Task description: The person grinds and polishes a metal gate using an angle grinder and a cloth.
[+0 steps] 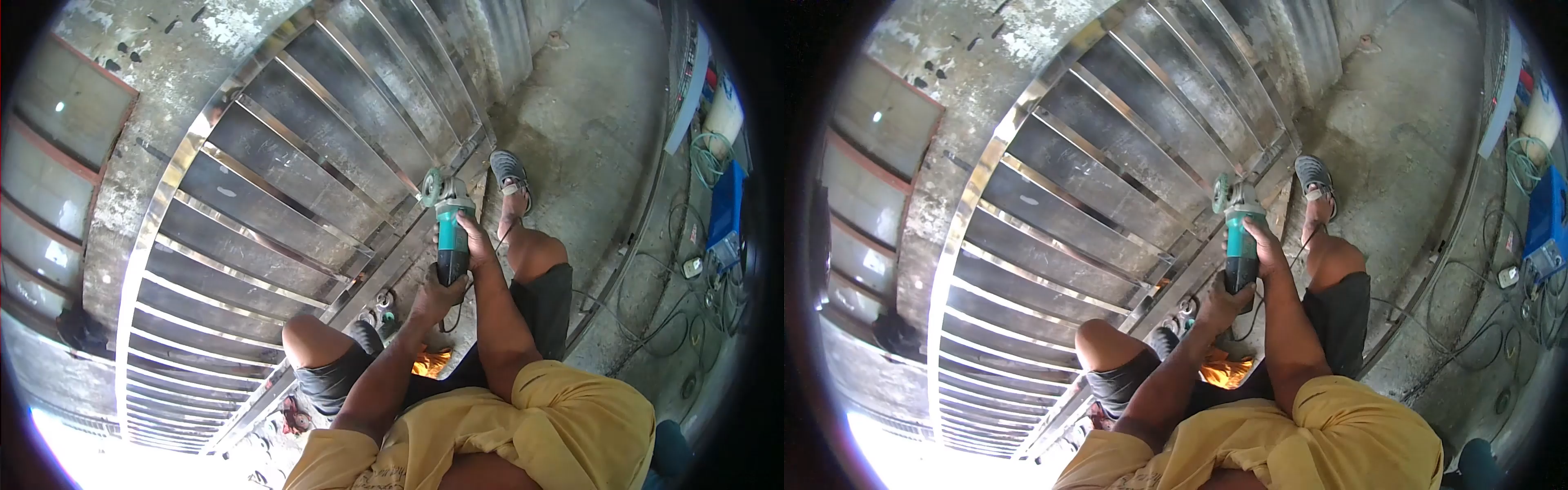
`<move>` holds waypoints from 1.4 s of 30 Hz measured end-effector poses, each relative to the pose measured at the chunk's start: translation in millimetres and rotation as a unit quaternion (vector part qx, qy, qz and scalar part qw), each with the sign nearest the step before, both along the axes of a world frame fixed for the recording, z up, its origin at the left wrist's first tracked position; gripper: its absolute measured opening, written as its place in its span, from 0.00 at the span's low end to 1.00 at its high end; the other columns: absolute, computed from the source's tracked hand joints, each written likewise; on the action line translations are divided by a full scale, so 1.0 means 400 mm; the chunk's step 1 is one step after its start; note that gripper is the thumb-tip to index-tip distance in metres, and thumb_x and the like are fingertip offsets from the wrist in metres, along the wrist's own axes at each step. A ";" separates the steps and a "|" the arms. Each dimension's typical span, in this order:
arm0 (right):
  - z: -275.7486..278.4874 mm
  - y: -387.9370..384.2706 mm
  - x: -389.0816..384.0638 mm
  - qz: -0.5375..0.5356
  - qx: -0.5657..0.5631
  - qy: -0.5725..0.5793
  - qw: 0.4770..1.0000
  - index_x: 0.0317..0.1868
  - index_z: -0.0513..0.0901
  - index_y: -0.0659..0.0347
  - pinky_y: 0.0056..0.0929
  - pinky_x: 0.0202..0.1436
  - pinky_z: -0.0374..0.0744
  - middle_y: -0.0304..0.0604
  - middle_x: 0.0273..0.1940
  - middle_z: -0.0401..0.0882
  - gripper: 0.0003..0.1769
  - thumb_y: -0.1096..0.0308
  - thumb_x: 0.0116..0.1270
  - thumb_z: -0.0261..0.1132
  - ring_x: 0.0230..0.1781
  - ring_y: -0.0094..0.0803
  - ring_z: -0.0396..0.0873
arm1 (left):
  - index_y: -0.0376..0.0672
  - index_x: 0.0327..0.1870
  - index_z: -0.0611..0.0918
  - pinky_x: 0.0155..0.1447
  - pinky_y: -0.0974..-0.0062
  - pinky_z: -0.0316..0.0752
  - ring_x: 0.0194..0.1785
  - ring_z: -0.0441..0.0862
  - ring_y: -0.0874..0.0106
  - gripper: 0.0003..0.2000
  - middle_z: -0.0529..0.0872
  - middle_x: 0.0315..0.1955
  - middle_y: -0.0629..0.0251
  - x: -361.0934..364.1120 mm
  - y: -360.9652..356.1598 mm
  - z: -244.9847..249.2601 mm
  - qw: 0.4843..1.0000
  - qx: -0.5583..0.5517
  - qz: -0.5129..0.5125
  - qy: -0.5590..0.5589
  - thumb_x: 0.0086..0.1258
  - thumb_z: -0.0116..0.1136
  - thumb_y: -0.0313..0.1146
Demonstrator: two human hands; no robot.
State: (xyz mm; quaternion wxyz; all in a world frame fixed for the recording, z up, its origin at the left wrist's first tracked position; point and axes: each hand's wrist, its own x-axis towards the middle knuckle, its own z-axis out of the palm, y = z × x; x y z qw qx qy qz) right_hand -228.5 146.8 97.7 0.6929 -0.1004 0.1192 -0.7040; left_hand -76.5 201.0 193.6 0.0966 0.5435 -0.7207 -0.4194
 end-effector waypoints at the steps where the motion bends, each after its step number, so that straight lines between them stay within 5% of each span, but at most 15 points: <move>1: -0.009 -0.003 0.000 -0.028 0.033 0.047 0.998 0.62 0.72 0.59 0.43 0.39 0.86 0.48 0.46 0.82 0.28 0.56 0.68 0.70 0.35 0.40 0.85 | 0.35 0.65 0.72 0.53 0.60 0.80 0.48 0.88 0.56 0.39 0.88 0.44 0.47 0.009 -0.011 -0.026 1.000 0.000 -0.008 -0.006 0.64 0.65 0.59; 5: -0.009 -0.026 0.038 -0.201 0.147 0.363 0.898 0.60 0.73 0.62 0.35 0.45 0.82 0.45 0.47 0.82 0.35 0.52 0.60 0.77 0.43 0.37 0.84 | 0.35 0.62 0.76 0.58 0.64 0.77 0.49 0.86 0.66 0.35 0.87 0.46 0.51 0.075 -0.037 -0.132 0.994 0.048 -0.053 0.077 0.70 0.59 0.61; 9: -0.037 -0.029 0.097 -0.231 0.215 0.526 0.790 0.58 0.73 0.67 0.32 0.46 0.80 0.48 0.46 0.83 0.40 0.50 0.55 0.81 0.44 0.32 0.82 | 0.33 0.61 0.77 0.57 0.66 0.77 0.49 0.85 0.64 0.39 0.87 0.45 0.53 0.088 -0.040 -0.217 0.996 0.029 0.038 0.080 0.70 0.55 0.67; 12: 0.003 -0.005 0.120 -0.152 0.265 0.580 0.755 0.59 0.71 0.68 0.34 0.47 0.81 0.50 0.47 0.82 0.43 0.44 0.57 0.78 0.44 0.33 0.82 | 0.32 0.61 0.76 0.54 0.65 0.78 0.48 0.85 0.62 0.41 0.87 0.44 0.53 0.068 -0.085 -0.208 0.969 0.139 0.126 0.162 0.69 0.53 0.69; 14: -0.151 -0.054 0.128 -0.160 0.241 0.537 0.792 0.60 0.71 0.68 0.34 0.47 0.81 0.50 0.49 0.82 0.43 0.41 0.60 0.75 0.45 0.34 0.82 | 0.32 0.60 0.76 0.54 0.64 0.78 0.48 0.85 0.61 0.42 0.87 0.44 0.52 0.049 -0.060 -0.190 0.972 0.100 0.155 0.149 0.69 0.53 0.71; 16: -0.130 -0.038 0.115 -0.133 0.247 0.525 0.804 0.61 0.72 0.68 0.32 0.49 0.80 0.48 0.51 0.81 0.43 0.37 0.64 0.70 0.47 0.33 0.81 | 0.31 0.58 0.76 0.52 0.63 0.79 0.45 0.86 0.59 0.43 0.87 0.41 0.49 0.037 -0.069 -0.287 0.972 0.043 0.170 0.154 0.67 0.54 0.71; 19: -0.011 0.030 0.099 -0.060 0.277 0.429 0.858 0.61 0.75 0.65 0.31 0.51 0.80 0.45 0.50 0.81 0.38 0.38 0.68 0.67 0.47 0.31 0.81 | 0.29 0.57 0.76 0.52 0.61 0.79 0.47 0.87 0.52 0.43 0.87 0.41 0.42 0.044 -0.053 -0.159 0.960 0.033 0.115 0.252 0.65 0.56 0.71; 20: -0.145 0.001 0.065 -0.010 0.226 0.352 0.908 0.60 0.78 0.60 0.31 0.52 0.80 0.41 0.49 0.81 0.32 0.40 0.70 0.65 0.47 0.30 0.81 | 0.30 0.57 0.76 0.54 0.59 0.78 0.50 0.86 0.50 0.41 0.87 0.44 0.40 0.040 -0.060 -0.159 0.968 0.022 0.136 0.210 0.67 0.55 0.69; 21: -0.102 0.011 0.059 0.058 0.226 0.322 0.918 0.60 0.78 0.55 0.32 0.52 0.80 0.39 0.48 0.81 0.28 0.42 0.72 0.63 0.46 0.30 0.82 | 0.30 0.58 0.77 0.56 0.58 0.77 0.53 0.85 0.48 0.40 0.86 0.46 0.37 0.040 -0.069 -0.164 0.974 0.013 0.157 0.166 0.70 0.53 0.67; 22: -0.114 0.009 0.059 0.033 0.207 0.335 0.919 0.68 0.72 0.63 0.33 0.56 0.77 0.43 0.52 0.79 0.39 0.38 0.70 0.63 0.50 0.34 0.79 | 0.30 0.60 0.75 0.57 0.56 0.77 0.54 0.84 0.45 0.40 0.85 0.46 0.35 0.036 -0.073 -0.165 0.974 0.017 0.159 0.159 0.70 0.52 0.67; 23: -0.080 0.011 0.062 0.020 0.199 0.300 0.933 0.64 0.74 0.62 0.31 0.52 0.78 0.43 0.51 0.79 0.33 0.45 0.70 0.67 0.49 0.31 0.79 | 0.31 0.61 0.74 0.57 0.54 0.77 0.55 0.83 0.42 0.40 0.85 0.47 0.34 0.031 -0.080 -0.159 0.975 0.017 0.159 0.153 0.70 0.51 0.67; 27: -0.029 -0.046 0.009 0.022 0.192 0.432 0.881 0.61 0.75 0.62 0.29 0.47 0.80 0.41 0.49 0.79 0.28 0.57 0.67 0.73 0.47 0.32 0.79 | 0.33 0.66 0.67 0.57 0.50 0.76 0.54 0.82 0.39 0.43 0.85 0.45 0.31 0.033 -0.089 -0.151 0.972 0.065 0.134 0.181 0.71 0.46 0.70; 33: -0.028 -0.149 0.081 -0.050 0.253 0.613 0.747 0.65 0.72 0.64 0.36 0.50 0.80 0.47 0.53 0.79 0.32 0.56 0.67 0.71 0.51 0.41 0.80 | 0.31 0.75 0.54 0.67 0.51 0.71 0.64 0.77 0.42 0.52 0.79 0.53 0.25 -0.020 -0.208 -0.236 0.939 0.221 0.204 0.167 0.69 0.34 0.76; 36: -0.060 -0.194 0.137 -0.037 0.252 0.679 0.689 0.65 0.71 0.64 0.37 0.51 0.79 0.48 0.53 0.79 0.35 0.54 0.65 0.71 0.51 0.42 0.80 | 0.30 0.74 0.59 0.69 0.53 0.69 0.69 0.72 0.42 0.53 0.74 0.61 0.28 -0.030 -0.271 -0.295 0.897 0.241 0.203 0.310 0.66 0.38 0.77; 42: -0.131 -0.259 0.244 0.046 0.214 0.715 0.664 0.66 0.69 0.65 0.37 0.52 0.79 0.51 0.54 0.79 0.40 0.49 0.61 0.72 0.52 0.44 0.80 | 0.29 0.72 0.63 0.69 0.53 0.68 0.68 0.74 0.43 0.51 0.76 0.60 0.30 0.133 -0.381 -0.375 0.896 0.215 0.218 0.322 0.67 0.42 0.74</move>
